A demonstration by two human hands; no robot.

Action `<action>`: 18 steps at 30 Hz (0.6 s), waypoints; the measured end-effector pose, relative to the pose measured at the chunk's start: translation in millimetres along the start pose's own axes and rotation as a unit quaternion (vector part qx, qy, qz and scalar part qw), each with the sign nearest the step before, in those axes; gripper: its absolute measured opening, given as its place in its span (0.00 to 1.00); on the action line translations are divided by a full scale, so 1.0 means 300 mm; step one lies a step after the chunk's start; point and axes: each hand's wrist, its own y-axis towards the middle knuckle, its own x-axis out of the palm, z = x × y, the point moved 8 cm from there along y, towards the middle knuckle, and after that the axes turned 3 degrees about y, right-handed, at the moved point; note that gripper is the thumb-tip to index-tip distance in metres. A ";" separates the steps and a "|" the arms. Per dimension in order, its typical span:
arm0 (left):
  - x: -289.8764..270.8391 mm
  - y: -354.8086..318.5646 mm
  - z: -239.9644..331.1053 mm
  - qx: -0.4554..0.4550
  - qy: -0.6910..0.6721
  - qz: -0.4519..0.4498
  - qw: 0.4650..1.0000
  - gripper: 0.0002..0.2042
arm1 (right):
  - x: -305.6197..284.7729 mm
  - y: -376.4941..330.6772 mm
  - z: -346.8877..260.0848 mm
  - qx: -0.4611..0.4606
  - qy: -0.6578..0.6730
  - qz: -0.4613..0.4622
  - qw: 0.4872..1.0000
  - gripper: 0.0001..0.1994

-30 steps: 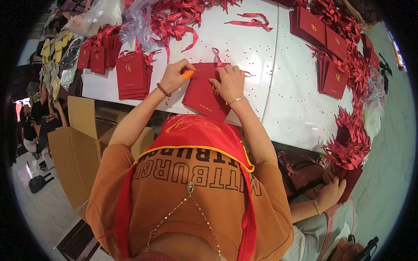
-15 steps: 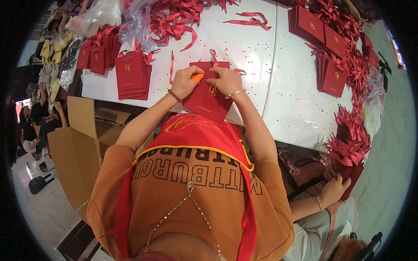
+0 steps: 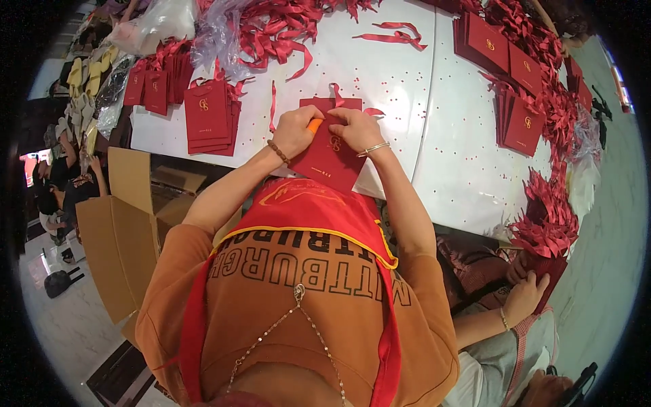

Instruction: Assembling red gift bags by attaching and tying ribbons and cutting the excess.

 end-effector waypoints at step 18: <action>-0.005 0.039 -0.043 -0.108 -0.024 -0.182 0.977 0.14 | 0.002 -0.041 -0.101 -0.115 -0.049 0.047 0.991 0.15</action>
